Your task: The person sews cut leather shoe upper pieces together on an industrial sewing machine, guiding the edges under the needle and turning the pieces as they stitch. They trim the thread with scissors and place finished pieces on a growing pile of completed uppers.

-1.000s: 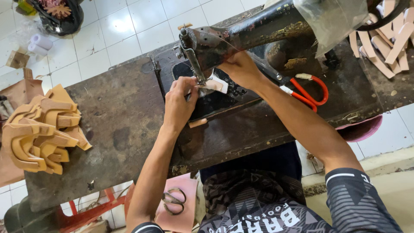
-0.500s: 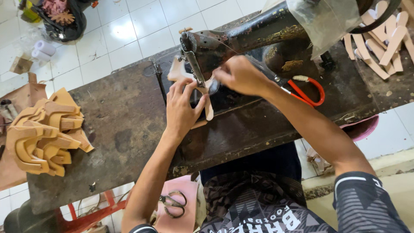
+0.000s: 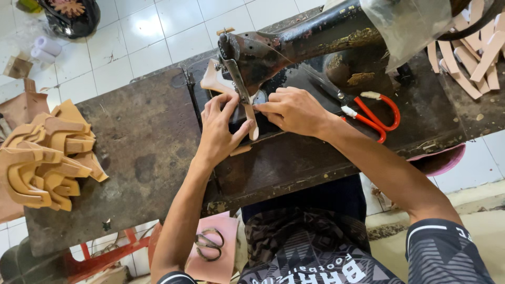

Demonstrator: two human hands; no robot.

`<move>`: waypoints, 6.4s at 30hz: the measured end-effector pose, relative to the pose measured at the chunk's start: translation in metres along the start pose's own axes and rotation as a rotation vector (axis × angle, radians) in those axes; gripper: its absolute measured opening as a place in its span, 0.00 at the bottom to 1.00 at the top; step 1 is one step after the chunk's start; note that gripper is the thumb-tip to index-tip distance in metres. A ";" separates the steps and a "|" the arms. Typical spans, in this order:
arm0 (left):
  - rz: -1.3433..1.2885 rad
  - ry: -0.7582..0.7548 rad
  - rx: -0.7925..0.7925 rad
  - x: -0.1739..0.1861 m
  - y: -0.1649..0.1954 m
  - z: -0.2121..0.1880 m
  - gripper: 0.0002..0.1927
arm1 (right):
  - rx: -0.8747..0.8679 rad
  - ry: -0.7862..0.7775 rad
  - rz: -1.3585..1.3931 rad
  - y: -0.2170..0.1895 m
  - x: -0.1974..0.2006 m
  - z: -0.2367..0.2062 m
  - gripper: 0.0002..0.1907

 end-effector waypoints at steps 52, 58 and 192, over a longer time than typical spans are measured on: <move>0.139 0.114 -0.023 0.003 -0.007 0.014 0.14 | -0.011 0.036 -0.019 -0.002 -0.003 0.000 0.12; 0.215 0.142 -0.007 0.007 0.005 0.008 0.14 | 0.011 0.034 -0.055 -0.003 -0.003 0.000 0.13; 0.030 0.098 -0.050 0.001 0.045 -0.018 0.22 | 0.003 -0.011 -0.014 0.000 0.008 0.002 0.13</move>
Point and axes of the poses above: each hand's wrist, its own z-axis towards the middle knuckle, its own x-axis out of the back of the hand, y = z × x, the point moved 4 cm from there along z, towards the middle knuckle, and after that the axes turned 10 degrees about -y, right-handed, at the moved point
